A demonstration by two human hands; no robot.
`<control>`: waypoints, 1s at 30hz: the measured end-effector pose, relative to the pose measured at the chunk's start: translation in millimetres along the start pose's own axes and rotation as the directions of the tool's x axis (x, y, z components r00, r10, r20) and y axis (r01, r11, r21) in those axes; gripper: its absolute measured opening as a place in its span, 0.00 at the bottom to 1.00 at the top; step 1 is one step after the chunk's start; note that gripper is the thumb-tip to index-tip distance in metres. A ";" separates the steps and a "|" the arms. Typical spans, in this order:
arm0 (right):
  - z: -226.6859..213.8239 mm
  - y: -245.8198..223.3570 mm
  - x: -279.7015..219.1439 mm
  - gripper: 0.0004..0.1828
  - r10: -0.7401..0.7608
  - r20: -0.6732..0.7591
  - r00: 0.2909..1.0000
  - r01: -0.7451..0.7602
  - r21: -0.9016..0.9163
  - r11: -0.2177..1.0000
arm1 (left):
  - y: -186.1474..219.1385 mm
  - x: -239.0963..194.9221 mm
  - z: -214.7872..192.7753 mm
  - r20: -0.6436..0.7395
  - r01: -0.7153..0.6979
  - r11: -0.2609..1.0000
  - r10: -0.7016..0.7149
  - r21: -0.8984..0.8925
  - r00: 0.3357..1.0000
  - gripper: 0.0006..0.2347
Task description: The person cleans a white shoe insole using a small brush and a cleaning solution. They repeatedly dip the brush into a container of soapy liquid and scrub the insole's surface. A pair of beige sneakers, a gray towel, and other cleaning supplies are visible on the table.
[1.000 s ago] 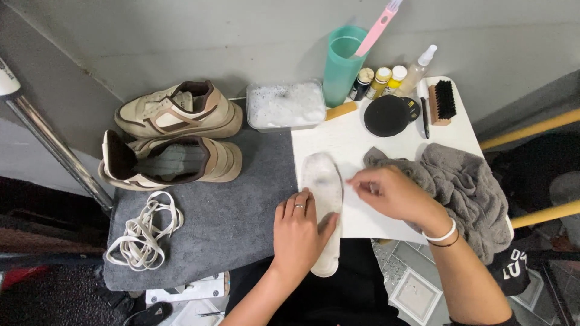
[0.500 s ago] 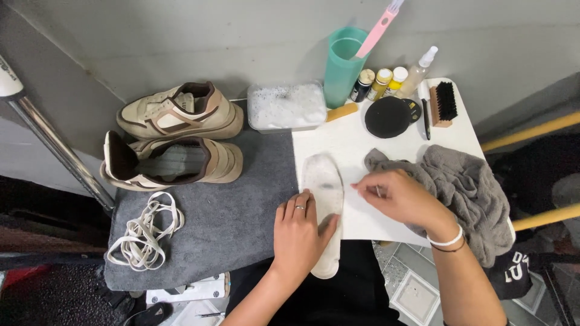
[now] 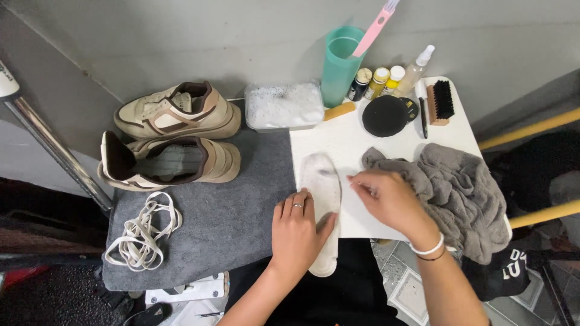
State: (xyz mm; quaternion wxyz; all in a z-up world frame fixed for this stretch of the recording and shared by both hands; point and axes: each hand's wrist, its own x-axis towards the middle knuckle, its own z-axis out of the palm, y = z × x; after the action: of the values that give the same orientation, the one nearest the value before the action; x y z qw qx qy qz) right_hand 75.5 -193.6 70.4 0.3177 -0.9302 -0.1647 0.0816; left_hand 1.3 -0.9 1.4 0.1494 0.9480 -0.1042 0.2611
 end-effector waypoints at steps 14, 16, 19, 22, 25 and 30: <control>36.1 -21.0 -6.1 0.10 0.102 -0.221 0.970 -0.120 -0.068 0.990 | 2.6 -2.0 -2.1 0.033 0.035 0.999 -0.034 -0.033 0.999 0.24; 35.7 -26.0 -4.5 0.09 0.146 -0.215 0.966 -0.166 -0.080 0.983 | 3.1 -0.2 -5.3 0.065 0.046 0.998 -0.044 -0.036 0.997 0.23; 39.0 -29.7 -0.6 0.09 0.140 -0.256 0.957 -0.166 -0.084 0.982 | 3.5 2.4 -4.8 0.066 0.046 0.998 -0.044 -0.033 0.997 0.24; 43.6 -34.9 -3.2 0.08 0.152 -0.234 0.960 -0.182 -0.114 0.977 | 4.0 -0.5 -5.0 0.079 0.044 0.999 -0.042 -0.030 0.996 0.24; 43.6 -36.5 0.9 0.08 0.136 -0.294 0.946 -0.178 -0.123 0.976 | 3.4 1.1 -4.2 0.071 0.039 0.999 -0.037 -0.024 0.997 0.24; 41.5 -37.1 -0.2 0.10 0.172 -0.278 0.945 -0.199 -0.075 0.977 | 4.1 -2.3 -2.7 0.059 0.038 0.999 -0.036 -0.031 0.998 0.24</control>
State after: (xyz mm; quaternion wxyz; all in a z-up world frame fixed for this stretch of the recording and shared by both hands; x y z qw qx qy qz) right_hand 55.2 -142.7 60.8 0.2803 -0.9589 -0.0356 -0.0248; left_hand -3.0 -3.6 3.4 0.1665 0.9545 -0.0950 0.2285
